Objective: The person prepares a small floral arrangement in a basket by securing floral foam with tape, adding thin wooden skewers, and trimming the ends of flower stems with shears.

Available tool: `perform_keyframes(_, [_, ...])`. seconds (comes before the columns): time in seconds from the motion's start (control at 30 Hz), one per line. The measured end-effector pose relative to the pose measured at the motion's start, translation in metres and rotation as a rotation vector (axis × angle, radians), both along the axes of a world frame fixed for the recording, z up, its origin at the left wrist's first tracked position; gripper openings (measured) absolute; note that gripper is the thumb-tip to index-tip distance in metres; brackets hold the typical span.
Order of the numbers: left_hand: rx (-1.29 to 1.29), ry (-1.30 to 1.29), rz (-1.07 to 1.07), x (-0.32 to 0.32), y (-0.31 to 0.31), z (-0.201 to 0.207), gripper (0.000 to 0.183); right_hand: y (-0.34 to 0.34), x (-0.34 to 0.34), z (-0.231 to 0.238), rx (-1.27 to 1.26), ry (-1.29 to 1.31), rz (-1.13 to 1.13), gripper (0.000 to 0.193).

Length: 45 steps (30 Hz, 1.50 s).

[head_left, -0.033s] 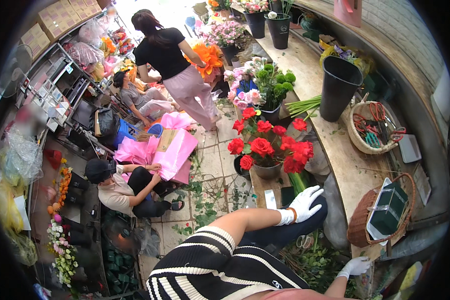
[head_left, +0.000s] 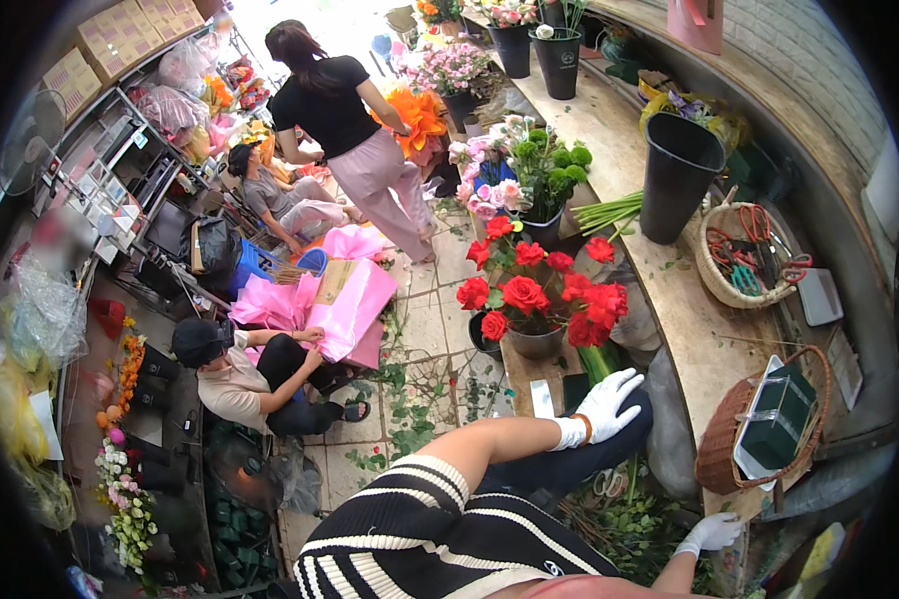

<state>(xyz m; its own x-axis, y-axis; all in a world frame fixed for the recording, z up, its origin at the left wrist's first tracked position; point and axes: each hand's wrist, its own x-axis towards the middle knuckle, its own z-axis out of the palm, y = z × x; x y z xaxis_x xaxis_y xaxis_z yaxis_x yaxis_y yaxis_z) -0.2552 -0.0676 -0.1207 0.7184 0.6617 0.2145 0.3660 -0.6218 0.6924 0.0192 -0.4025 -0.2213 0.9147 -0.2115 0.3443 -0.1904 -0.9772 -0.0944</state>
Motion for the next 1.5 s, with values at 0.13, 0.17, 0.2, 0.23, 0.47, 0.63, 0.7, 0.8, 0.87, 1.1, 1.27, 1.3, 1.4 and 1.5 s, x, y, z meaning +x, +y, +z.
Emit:
perform_keyframes(0.13, [0.053,0.025,0.144,-0.015,0.021,-0.006,0.059,0.005,-0.008,0.011,-0.052,-0.004,-0.006,0.046])
perform_keyframes(0.17, [0.067,0.03,0.17,-0.018,0.026,-0.01,0.059,0.004,-0.006,0.012,-0.071,0.029,-0.002,0.046])
perform_keyframes(0.2, [0.083,0.034,0.194,-0.022,0.031,-0.014,0.059,0.004,-0.005,0.012,-0.086,0.062,0.0,0.046])
perform_keyframes(0.23, [0.102,0.034,0.206,-0.025,0.033,-0.017,0.06,0.003,-0.005,0.014,-0.102,0.095,-0.001,0.046])
perform_keyframes(0.47, [0.141,0.017,0.162,-0.026,0.026,-0.015,0.057,0.006,-0.003,0.009,-0.064,-0.003,0.071,0.043])
perform_keyframes(0.63, [0.101,0.034,0.122,-0.016,0.011,-0.004,0.056,0.01,-0.01,0.023,-0.113,0.063,0.069,0.043])
perform_keyframes(0.7, [0.096,0.021,0.095,-0.009,0.008,-0.001,0.057,0.007,-0.012,0.021,-0.084,0.006,0.069,0.043])
perform_keyframes(0.8, [0.075,-0.025,0.059,-0.002,-0.001,-0.005,0.056,0.002,-0.003,0.005,-0.068,-0.021,0.084,0.044])
perform_keyframes(0.87, [0.095,-0.021,0.04,0.003,-0.001,-0.005,0.056,-0.005,-0.002,0.003,-0.067,-0.009,0.089,0.044])
perform_keyframes(1.1, [0.117,-0.007,0.021,0.011,0.007,-0.01,0.055,0.006,-0.013,0.015,-0.028,-0.048,0.098,0.044])
perform_keyframes(1.27, [0.143,0.016,0.073,0.012,0.019,-0.02,0.056,0.005,-0.009,0.016,-0.017,0.013,0.095,0.044])
perform_keyframes(1.3, [0.147,0.027,0.09,0.013,0.023,-0.025,0.056,0.005,-0.01,0.018,-0.003,0.021,0.082,0.045])
perform_keyframes(1.4, [0.151,0.042,0.159,0.017,0.033,-0.029,0.056,0.01,-0.017,0.028,-0.002,0.053,0.054,0.047])
perform_keyframes(1.5, [0.163,0.035,0.132,0.023,0.029,-0.025,0.054,0.009,-0.011,0.023,-0.002,0.039,0.052,0.048])
